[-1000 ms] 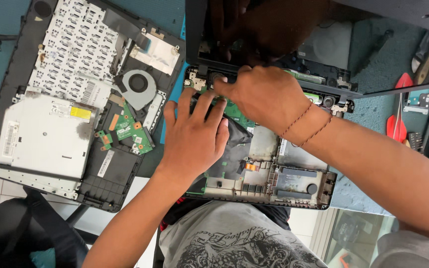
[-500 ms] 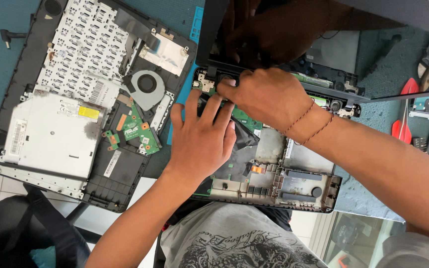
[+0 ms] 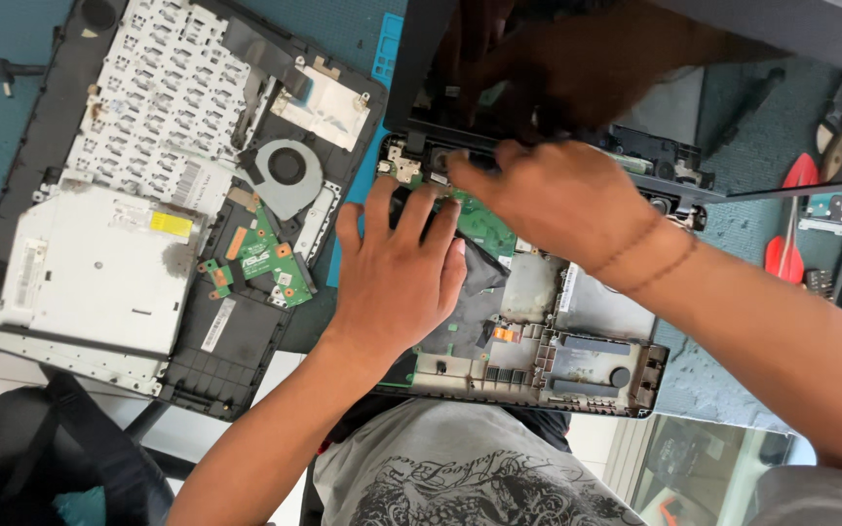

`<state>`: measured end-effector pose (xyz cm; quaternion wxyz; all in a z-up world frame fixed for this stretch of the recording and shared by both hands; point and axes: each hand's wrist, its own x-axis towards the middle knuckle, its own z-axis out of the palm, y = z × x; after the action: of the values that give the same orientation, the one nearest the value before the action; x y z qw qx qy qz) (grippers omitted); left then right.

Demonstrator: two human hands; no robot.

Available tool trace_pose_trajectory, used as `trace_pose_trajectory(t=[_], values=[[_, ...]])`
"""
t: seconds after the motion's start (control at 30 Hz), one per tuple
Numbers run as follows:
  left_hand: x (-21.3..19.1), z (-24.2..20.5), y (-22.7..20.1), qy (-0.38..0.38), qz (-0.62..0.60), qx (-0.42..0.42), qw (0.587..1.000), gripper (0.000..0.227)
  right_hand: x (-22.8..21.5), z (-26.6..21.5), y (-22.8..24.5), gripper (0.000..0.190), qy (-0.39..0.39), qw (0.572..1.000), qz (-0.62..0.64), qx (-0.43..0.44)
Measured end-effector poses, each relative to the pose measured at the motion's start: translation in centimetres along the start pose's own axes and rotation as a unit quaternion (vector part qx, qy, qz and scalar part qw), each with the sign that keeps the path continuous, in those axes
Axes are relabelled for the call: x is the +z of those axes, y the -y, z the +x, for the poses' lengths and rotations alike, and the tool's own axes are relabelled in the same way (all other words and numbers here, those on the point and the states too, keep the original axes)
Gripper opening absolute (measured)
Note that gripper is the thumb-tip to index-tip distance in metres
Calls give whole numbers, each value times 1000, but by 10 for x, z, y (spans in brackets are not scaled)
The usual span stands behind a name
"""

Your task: The person disassembles a laptop by removing the cooling fan, a small circuit board, and the hard drive using a screwdriver. They then place these components on the workbench.

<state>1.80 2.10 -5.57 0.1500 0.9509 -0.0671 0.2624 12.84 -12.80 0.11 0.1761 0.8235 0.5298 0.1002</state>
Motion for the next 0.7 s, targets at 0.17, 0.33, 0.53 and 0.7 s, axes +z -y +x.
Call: trace_pose_trajectory(t=[0.17,0.33,0.53,0.7], values=[[-4,3,-1,2,-9,6,1000,26,12,-42,-11,12,-64,996,3,68],[-3,4,-1,19,-4,4,1000,30,19,-62,-7,10,-21,959,227,172],[-6,7,-2,39,15,-3,999,39,22,-67,-4,7,-51,918,333,211],[-5,8,-4,56,4,-10,998,38,7,-75,-2,7,-77,868,427,241]])
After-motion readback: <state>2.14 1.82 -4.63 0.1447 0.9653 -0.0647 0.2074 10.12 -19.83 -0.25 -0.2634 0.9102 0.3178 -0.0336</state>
